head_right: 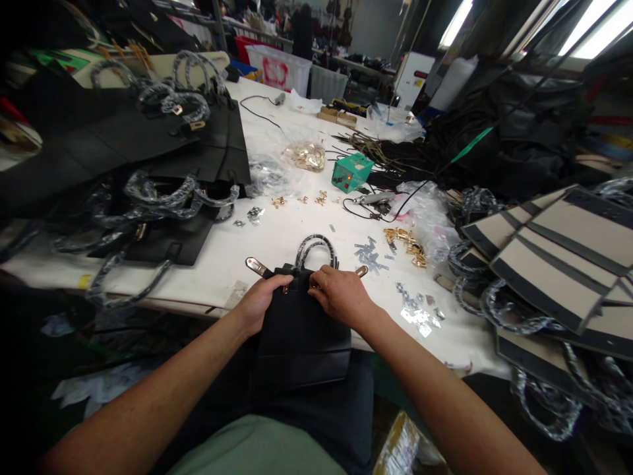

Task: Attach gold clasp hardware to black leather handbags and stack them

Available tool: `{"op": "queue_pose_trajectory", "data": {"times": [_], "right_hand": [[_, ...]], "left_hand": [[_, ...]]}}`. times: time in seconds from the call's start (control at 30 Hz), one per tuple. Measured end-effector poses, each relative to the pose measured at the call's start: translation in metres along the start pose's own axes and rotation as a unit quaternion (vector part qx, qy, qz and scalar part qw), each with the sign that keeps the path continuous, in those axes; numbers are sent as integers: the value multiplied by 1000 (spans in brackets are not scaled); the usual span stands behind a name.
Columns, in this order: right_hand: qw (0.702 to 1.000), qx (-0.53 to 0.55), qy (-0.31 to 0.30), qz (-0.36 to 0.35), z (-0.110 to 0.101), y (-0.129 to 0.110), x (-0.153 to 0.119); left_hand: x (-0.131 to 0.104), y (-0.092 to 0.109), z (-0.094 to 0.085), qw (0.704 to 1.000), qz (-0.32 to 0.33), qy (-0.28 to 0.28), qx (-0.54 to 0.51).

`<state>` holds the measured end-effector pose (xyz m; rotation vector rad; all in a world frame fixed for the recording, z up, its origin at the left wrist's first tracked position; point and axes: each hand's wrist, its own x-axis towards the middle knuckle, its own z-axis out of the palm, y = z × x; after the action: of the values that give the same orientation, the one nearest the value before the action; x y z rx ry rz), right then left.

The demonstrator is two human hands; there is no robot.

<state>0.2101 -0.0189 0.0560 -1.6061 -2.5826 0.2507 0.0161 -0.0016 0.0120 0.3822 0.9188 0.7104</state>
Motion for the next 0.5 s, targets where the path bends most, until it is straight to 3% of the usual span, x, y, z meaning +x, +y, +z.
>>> {"op": "queue_pose_trajectory", "data": {"times": [0.1, 0.27, 0.5], "right_hand": [[1000, 19, -7, -2, -3, 3, 4], [997, 63, 46, 24, 5, 6, -1], [996, 90, 25, -15, 6, 7, -3]], "left_hand": [[-1, 1, 2, 1000, 1, -3, -9], [-2, 3, 2, 999, -11, -15, -29], [-1, 0, 1, 998, -2, -13, -58]]}}
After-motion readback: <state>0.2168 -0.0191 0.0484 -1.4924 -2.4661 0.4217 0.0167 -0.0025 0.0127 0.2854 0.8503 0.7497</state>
